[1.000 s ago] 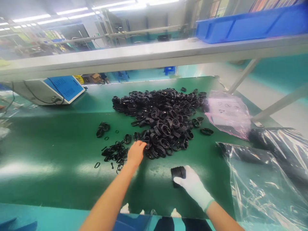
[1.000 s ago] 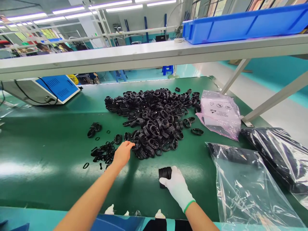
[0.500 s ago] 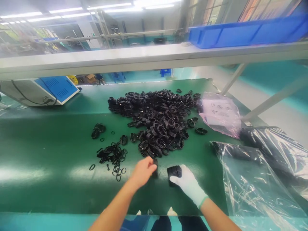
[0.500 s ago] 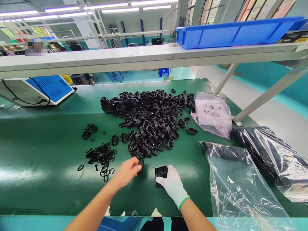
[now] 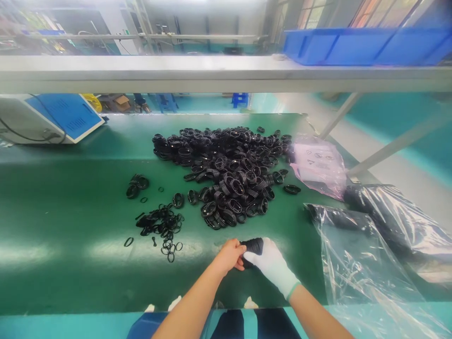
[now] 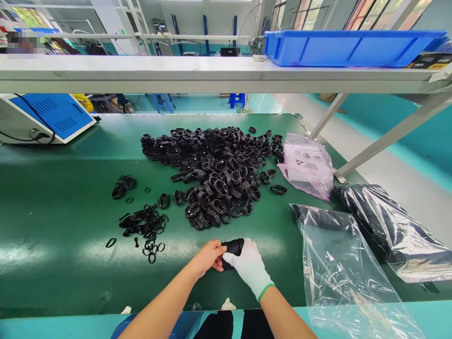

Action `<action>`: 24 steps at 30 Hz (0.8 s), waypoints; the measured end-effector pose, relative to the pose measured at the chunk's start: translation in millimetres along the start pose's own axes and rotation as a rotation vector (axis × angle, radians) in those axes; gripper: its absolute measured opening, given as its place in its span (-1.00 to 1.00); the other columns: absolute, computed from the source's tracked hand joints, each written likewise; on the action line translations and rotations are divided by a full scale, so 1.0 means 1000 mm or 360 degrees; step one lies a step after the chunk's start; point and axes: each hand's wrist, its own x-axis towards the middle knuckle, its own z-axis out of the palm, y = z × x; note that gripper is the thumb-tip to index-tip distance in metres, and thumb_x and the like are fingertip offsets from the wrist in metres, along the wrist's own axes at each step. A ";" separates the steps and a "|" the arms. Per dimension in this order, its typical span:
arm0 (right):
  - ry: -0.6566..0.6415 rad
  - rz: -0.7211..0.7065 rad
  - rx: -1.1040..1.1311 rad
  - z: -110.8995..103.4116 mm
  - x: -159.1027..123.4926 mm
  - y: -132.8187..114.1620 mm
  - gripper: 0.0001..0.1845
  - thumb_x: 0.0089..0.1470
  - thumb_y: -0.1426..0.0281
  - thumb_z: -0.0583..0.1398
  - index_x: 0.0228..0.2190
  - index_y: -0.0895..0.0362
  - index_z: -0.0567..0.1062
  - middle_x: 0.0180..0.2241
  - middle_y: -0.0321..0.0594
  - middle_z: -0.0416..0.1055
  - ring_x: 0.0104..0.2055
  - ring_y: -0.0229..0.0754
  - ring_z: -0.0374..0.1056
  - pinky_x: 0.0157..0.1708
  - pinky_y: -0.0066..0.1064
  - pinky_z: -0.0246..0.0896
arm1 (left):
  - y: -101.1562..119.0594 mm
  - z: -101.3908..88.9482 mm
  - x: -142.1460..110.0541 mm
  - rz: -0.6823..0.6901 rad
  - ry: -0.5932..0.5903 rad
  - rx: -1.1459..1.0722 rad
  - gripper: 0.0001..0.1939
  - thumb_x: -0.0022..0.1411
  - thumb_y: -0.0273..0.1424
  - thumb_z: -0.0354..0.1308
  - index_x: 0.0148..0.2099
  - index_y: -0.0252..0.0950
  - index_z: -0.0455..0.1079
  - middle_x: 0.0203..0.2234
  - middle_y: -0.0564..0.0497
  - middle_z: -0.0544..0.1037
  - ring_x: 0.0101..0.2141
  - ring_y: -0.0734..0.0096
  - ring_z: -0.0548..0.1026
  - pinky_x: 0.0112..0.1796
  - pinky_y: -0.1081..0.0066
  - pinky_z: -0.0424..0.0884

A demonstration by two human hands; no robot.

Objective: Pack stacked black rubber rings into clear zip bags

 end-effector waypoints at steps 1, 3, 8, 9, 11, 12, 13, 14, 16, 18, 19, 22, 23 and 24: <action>0.0010 0.0028 -0.0015 0.002 -0.001 -0.002 -0.45 -0.28 0.08 0.21 -0.26 0.15 0.29 -0.23 -0.08 0.28 -0.23 -0.04 0.31 -0.30 -0.31 0.20 | 0.000 -0.002 -0.001 -0.0003 -0.0001 0.0014 -0.75 0.12 -0.20 -0.03 -0.42 -0.27 0.10 -0.70 0.16 0.27 -0.69 0.59 0.29 -0.56 0.39 0.41; 0.0008 0.0067 -0.0031 0.004 -0.002 -0.004 -0.40 -0.32 0.08 0.21 -0.24 0.15 0.27 -0.21 -0.05 0.25 -0.22 -0.01 0.30 -0.29 -0.28 0.20 | 0.000 -0.008 -0.007 0.0013 0.0044 0.0060 -0.81 0.12 -0.26 -0.04 -0.34 -0.29 0.16 -0.60 0.09 0.35 -0.64 0.55 0.33 -0.50 0.32 0.43; -0.0009 0.0102 -0.0033 0.006 -0.001 -0.006 -0.35 -0.34 0.16 0.23 -0.17 0.16 0.23 -0.16 -0.02 0.21 -0.15 0.01 0.28 -0.22 -0.26 0.20 | -0.005 -0.019 -0.031 0.0521 0.0183 0.0695 -0.21 -0.14 -0.41 0.22 0.16 -0.09 0.02 0.10 -0.04 0.20 -0.02 0.22 0.31 -0.02 0.20 0.24; -0.0008 0.0110 -0.0040 0.006 -0.001 -0.007 -0.35 -0.34 0.17 0.22 -0.17 0.16 0.23 -0.16 -0.02 0.21 -0.16 0.01 0.29 -0.22 -0.26 0.20 | -0.007 -0.018 -0.033 0.0548 0.0173 0.0838 -0.08 -0.19 -0.44 0.25 0.21 -0.04 -0.07 0.17 0.00 0.09 0.09 0.15 0.18 0.05 0.18 0.15; -0.0010 0.0131 -0.0064 0.006 0.000 -0.008 -0.35 -0.34 0.18 0.22 -0.16 0.17 0.22 -0.17 -0.03 0.21 -0.18 0.01 0.30 -0.23 -0.25 0.21 | -0.010 -0.014 -0.033 0.0476 0.0174 0.1010 -0.01 -0.23 -0.45 0.28 0.23 -0.03 -0.11 0.20 0.07 0.03 0.17 0.06 0.00 0.11 0.11 0.03; -0.0017 0.0143 -0.0075 0.006 0.001 -0.009 -0.35 -0.34 0.18 0.22 -0.16 0.16 0.22 -0.17 -0.04 0.21 -0.18 0.02 0.30 -0.24 -0.25 0.21 | -0.011 -0.012 -0.031 0.0453 0.0192 0.1052 -0.04 -0.22 -0.44 0.28 0.23 -0.03 -0.08 0.20 0.09 0.06 0.18 0.06 -0.02 0.11 0.10 0.02; -0.0031 0.0150 -0.0081 0.005 0.001 -0.009 -0.35 -0.34 0.18 0.21 -0.16 0.16 0.23 -0.17 -0.04 0.21 -0.18 0.02 0.30 -0.25 -0.25 0.21 | -0.012 -0.010 -0.029 0.0455 0.0211 0.1067 -0.06 -0.21 -0.42 0.28 0.22 -0.04 -0.05 0.18 0.09 0.09 0.17 0.08 0.01 0.11 0.11 0.03; -0.0047 0.0154 -0.0081 0.005 0.002 -0.009 -0.35 -0.34 0.18 0.21 -0.16 0.16 0.23 -0.17 -0.04 0.21 -0.18 0.03 0.30 -0.25 -0.25 0.21 | -0.013 -0.009 -0.027 0.0475 0.0227 0.1062 -0.08 -0.21 -0.40 0.28 0.21 -0.05 -0.02 0.17 0.09 0.13 0.16 0.12 0.04 0.10 0.15 0.05; -0.0075 0.0146 -0.0071 0.004 0.003 -0.009 -0.34 -0.35 0.18 0.21 -0.15 0.16 0.23 -0.17 -0.03 0.21 -0.18 0.04 0.30 -0.25 -0.24 0.21 | -0.013 -0.007 -0.025 0.0529 0.0265 0.1027 -0.11 -0.22 -0.38 0.30 0.19 -0.08 0.03 0.13 0.07 0.19 0.13 0.19 0.11 0.08 0.21 0.10; -0.0085 0.0125 -0.0059 0.004 0.003 -0.008 -0.33 -0.34 0.17 0.21 -0.14 0.17 0.22 -0.16 -0.02 0.21 -0.17 0.05 0.29 -0.24 -0.23 0.20 | -0.014 -0.006 -0.026 0.0536 0.0319 0.1000 -0.12 -0.23 -0.38 0.31 0.17 -0.10 0.06 0.10 0.05 0.23 0.10 0.22 0.14 0.05 0.24 0.13; -0.0087 0.0113 -0.0055 0.004 0.003 -0.007 -0.32 -0.34 0.17 0.21 -0.13 0.18 0.22 -0.16 -0.01 0.21 -0.17 0.05 0.29 -0.24 -0.22 0.20 | -0.015 -0.005 -0.027 0.0527 0.0344 0.0994 -0.12 -0.24 -0.38 0.31 0.17 -0.10 0.07 0.10 0.05 0.24 0.10 0.22 0.15 0.05 0.24 0.14; -0.0060 0.0039 -0.0066 0.006 0.002 -0.005 -0.31 -0.32 0.16 0.20 -0.12 0.21 0.21 -0.17 0.03 0.20 -0.15 0.07 0.27 -0.19 -0.21 0.18 | -0.017 -0.001 -0.031 0.0535 0.0364 0.1001 -0.10 -0.27 -0.38 0.33 0.17 -0.10 0.07 0.09 0.05 0.25 0.09 0.23 0.15 0.06 0.25 0.12; -0.0049 0.0016 -0.0075 0.007 0.001 -0.005 -0.31 -0.32 0.15 0.19 -0.12 0.22 0.21 -0.17 0.04 0.20 -0.14 0.07 0.26 -0.18 -0.21 0.17 | -0.016 -0.001 -0.033 0.0546 0.0354 0.1013 -0.09 -0.28 -0.38 0.34 0.17 -0.10 0.06 0.09 0.05 0.24 0.09 0.22 0.14 0.06 0.25 0.12; -0.0037 0.0004 -0.0085 0.008 0.001 -0.004 -0.31 -0.32 0.15 0.19 -0.13 0.23 0.21 -0.17 0.04 0.20 -0.14 0.08 0.26 -0.18 -0.21 0.17 | -0.015 -0.002 -0.034 0.0555 0.0332 0.1023 -0.08 -0.28 -0.36 0.34 0.17 -0.11 0.06 0.09 0.04 0.24 0.08 0.22 0.16 0.05 0.26 0.13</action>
